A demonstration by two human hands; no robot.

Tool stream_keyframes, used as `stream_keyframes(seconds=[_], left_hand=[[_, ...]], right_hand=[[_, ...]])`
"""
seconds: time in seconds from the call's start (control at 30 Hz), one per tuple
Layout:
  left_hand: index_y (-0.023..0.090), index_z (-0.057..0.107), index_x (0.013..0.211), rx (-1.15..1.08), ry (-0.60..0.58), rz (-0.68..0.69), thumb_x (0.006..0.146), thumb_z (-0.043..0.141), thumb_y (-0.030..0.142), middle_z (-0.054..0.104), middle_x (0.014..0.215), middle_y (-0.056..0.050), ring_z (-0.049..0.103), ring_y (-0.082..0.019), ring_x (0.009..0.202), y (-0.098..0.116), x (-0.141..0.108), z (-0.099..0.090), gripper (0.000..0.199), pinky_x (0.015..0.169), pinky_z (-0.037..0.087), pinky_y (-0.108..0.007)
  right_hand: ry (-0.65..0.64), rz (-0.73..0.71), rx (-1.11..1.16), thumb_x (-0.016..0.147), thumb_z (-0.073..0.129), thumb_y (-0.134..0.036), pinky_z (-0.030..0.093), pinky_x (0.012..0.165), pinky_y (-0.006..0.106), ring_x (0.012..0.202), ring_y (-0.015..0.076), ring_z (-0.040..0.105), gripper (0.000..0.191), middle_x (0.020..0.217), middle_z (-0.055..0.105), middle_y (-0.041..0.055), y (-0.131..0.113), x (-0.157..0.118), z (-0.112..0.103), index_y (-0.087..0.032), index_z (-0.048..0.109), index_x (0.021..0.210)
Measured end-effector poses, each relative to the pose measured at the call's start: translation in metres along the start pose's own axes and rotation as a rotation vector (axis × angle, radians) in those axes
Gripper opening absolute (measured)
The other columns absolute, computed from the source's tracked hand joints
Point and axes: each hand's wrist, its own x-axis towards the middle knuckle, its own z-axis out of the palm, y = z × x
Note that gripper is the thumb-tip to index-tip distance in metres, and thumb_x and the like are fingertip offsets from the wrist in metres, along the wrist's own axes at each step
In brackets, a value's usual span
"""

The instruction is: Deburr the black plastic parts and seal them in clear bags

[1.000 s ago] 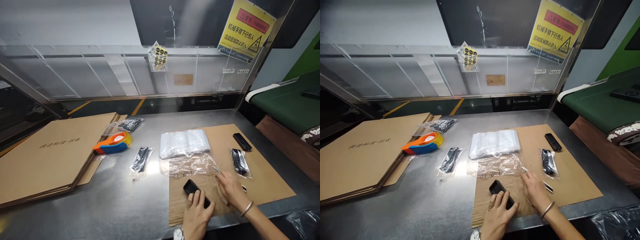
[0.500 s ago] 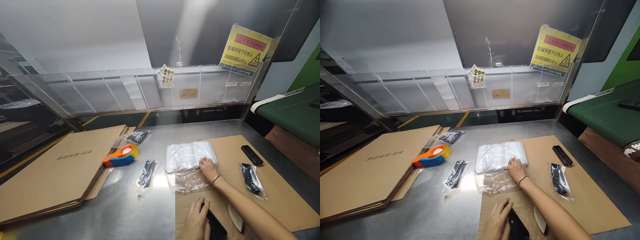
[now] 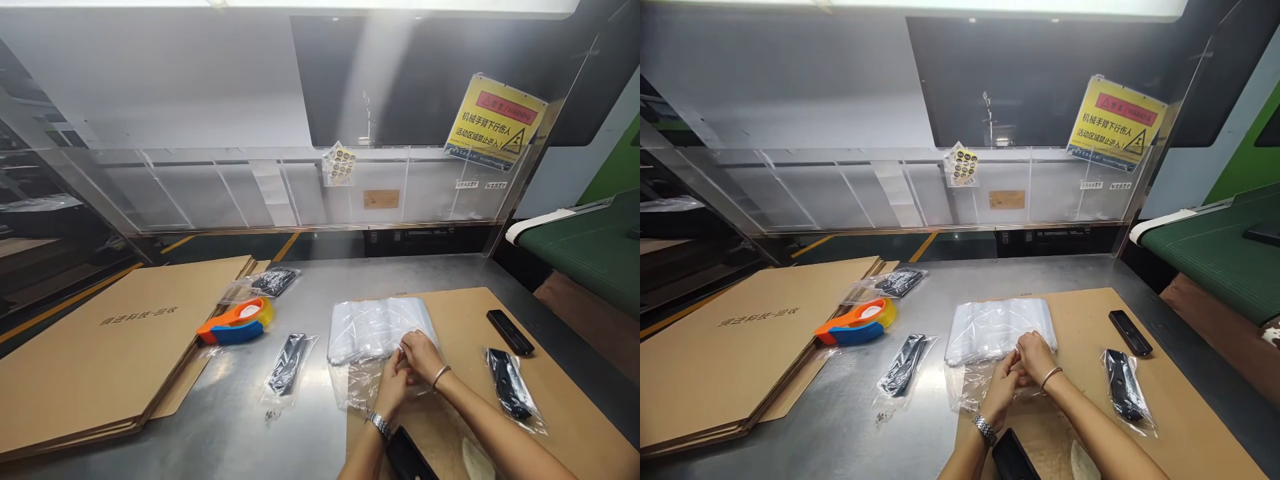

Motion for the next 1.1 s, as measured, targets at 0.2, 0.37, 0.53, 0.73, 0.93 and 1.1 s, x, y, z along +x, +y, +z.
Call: stream_keyframes(seconds=[0.2, 0.37, 0.53, 0.73, 0.93, 1.1], left_hand=[[0.013, 0.058, 0.091, -0.197, 0.051, -0.007, 0.082, 0.054, 0.025, 0.061, 0.088, -0.003, 0.058, -0.013, 0.072, 0.002, 0.022, 0.013, 0.016, 0.065, 0.048, -0.031], [0.013, 0.058, 0.081, -0.302, 0.11, -0.033, 0.079, 0.057, 0.023, 0.059, 0.076, 0.0, 0.055, -0.011, 0.065, 0.007, 0.007, 0.017, 0.011, 0.063, 0.046, -0.028], [0.011, 0.061, 0.088, -0.388, 0.127, -0.105, 0.071, 0.062, 0.028, 0.062, 0.076, -0.005, 0.057, -0.011, 0.063, 0.014, -0.025, 0.017, 0.024, 0.062, 0.044, -0.025], [0.018, 0.058, 0.104, -0.323, 0.232, -0.013, 0.073, 0.06, 0.036, 0.061, 0.105, -0.008, 0.058, -0.017, 0.087, 0.024, -0.058, 0.004, 0.035, 0.07, 0.042, -0.026], [0.019, 0.059, 0.111, -0.18, -0.128, 0.169, 0.07, 0.064, 0.043, 0.059, 0.115, -0.009, 0.048, -0.023, 0.111, 0.05, -0.092, -0.007, 0.048, 0.096, 0.032, -0.033], [0.012, 0.064, 0.067, -0.149, -0.237, 0.063, 0.066, 0.072, 0.026, 0.06, 0.062, -0.001, 0.054, -0.012, 0.061, 0.051, -0.105, -0.008, 0.016, 0.061, 0.041, -0.022]], right_hand=[[-0.029, 0.051, 0.193, 0.088, 0.05, -0.03, 0.048, 0.073, 0.034, 0.081, 0.0141, 0.059, 0.019, 0.091, 0.06, 0.0028, -0.007, -0.015, -0.02, -0.013, 0.058, 0.093], [0.008, 0.06, 0.453, 0.088, 0.041, -0.02, 0.042, 0.063, 0.025, 0.064, 0.0122, 0.055, 0.02, 0.066, 0.058, 0.0, -0.01, -0.033, -0.039, -0.016, 0.057, 0.077], [0.008, 0.056, 0.742, 0.079, 0.048, -0.025, 0.037, 0.059, 0.024, 0.061, 0.0132, 0.049, 0.014, 0.063, 0.055, 0.0003, -0.014, -0.041, -0.044, -0.017, 0.054, 0.069], [-0.203, -0.01, 1.135, 0.08, 0.048, -0.047, 0.037, 0.05, 0.022, 0.053, 0.01, 0.044, 0.032, 0.061, 0.05, -0.0022, -0.022, -0.064, -0.057, -0.016, 0.052, 0.074], [-0.329, -0.033, 1.323, 0.072, 0.061, -0.051, 0.027, 0.044, 0.019, 0.045, 0.0061, 0.036, 0.037, 0.051, 0.046, -0.0051, -0.03, -0.091, -0.075, -0.015, 0.054, 0.064], [-0.244, 0.039, 1.413, 0.069, 0.067, -0.044, 0.026, 0.044, 0.019, 0.047, 0.0063, 0.037, 0.032, 0.052, 0.049, -0.0047, -0.032, -0.101, -0.084, -0.013, 0.059, 0.065]])
